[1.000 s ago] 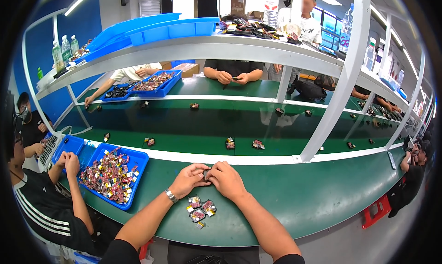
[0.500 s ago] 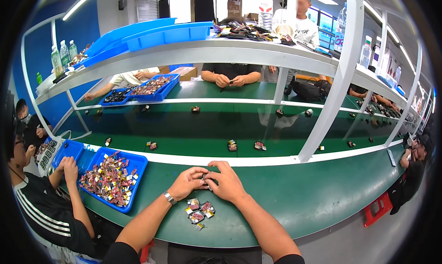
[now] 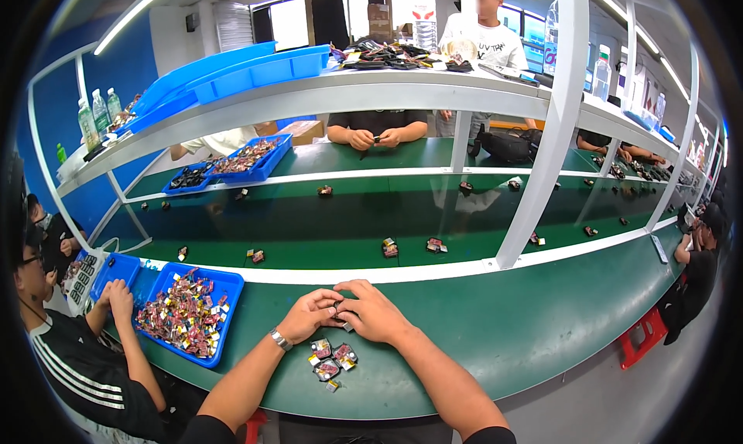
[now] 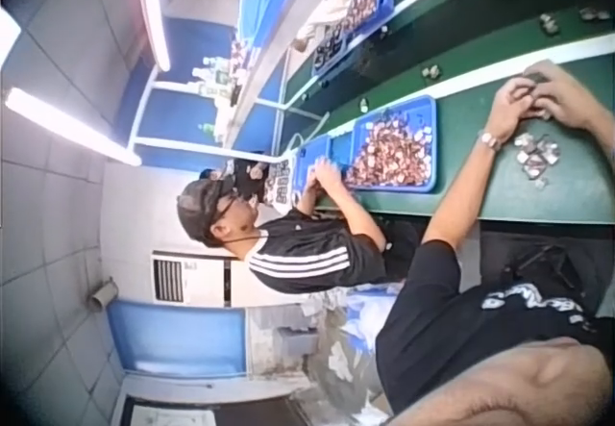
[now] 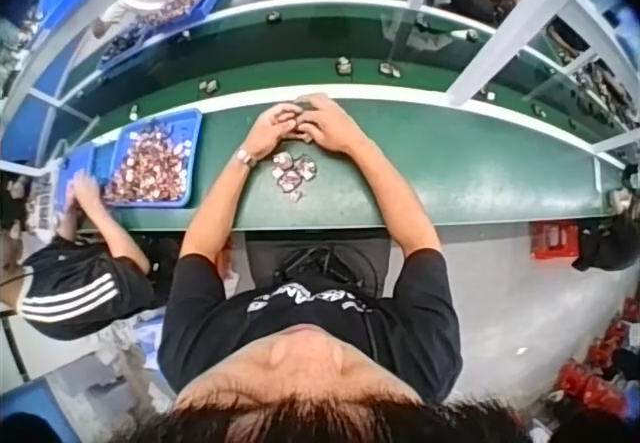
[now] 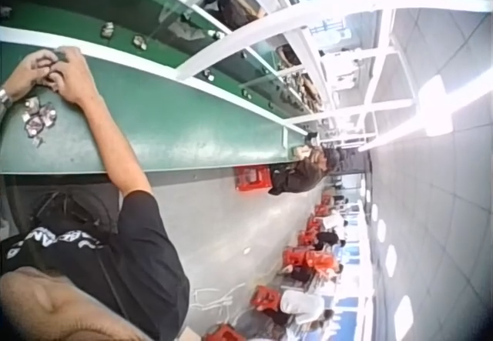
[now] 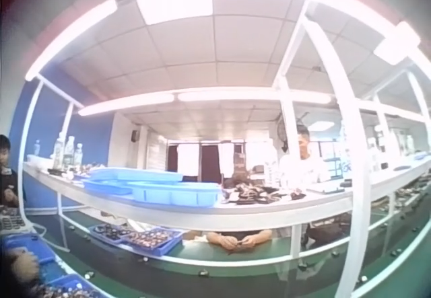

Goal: Assembling small electronic components on a factory production line.

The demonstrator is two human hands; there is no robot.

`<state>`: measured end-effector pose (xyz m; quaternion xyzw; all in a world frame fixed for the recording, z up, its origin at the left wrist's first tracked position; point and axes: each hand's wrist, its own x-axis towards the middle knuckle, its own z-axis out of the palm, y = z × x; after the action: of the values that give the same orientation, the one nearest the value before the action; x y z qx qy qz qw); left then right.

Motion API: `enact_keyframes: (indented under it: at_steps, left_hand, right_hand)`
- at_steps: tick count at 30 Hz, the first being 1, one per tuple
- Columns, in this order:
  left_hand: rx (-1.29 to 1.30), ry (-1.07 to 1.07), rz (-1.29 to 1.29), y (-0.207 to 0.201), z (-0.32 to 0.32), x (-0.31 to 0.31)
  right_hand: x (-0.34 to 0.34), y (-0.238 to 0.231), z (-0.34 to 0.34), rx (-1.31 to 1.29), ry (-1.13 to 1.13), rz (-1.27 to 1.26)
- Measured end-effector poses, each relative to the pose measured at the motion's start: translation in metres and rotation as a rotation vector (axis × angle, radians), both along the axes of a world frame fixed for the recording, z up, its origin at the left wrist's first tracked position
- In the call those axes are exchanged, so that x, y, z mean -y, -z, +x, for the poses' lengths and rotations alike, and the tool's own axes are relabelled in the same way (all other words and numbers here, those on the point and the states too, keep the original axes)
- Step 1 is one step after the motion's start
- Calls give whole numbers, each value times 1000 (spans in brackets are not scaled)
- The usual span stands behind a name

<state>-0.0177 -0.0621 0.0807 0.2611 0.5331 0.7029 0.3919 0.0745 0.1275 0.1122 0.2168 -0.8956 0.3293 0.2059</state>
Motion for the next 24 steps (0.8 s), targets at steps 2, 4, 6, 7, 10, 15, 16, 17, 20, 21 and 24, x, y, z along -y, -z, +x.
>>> enact_keyframes:
  at_steps: [2,4,6,7,10,15,16,17,20,21,24]
  left_hand:
    - [2,2,3,0,0,-1]
    - [-1,-32,25,-2,3,-5]
    - [-12,-22,16,-2,3,-6]
    - [-27,-30,4,-3,4,-2]
    - [-37,-41,3,-1,3,0]
    - [-51,-48,-26,5,1,-1]
    - [-62,-60,-30,5,1,-1]
    - [-71,-77,-35,4,3,-1]
    - [-37,-92,28,-4,8,-3]
    - [-41,-89,47,0,5,-5]
    - [-16,-74,74,4,2,-2]
  right_hand:
    - [-1,1,1,28,3,-10]
    - [-2,0,3,87,53,-25]
    - [-4,4,3,104,54,-40]
    - [-1,4,2,119,38,-57]
    - [1,4,2,137,27,-91]
    - [2,5,3,161,21,-124]
    - [3,7,3,154,40,-118]
    - [5,8,2,150,53,-112]
    - [8,7,2,61,134,-54]
    - [10,7,2,69,128,-56]
    - [15,5,1,-115,204,-108]
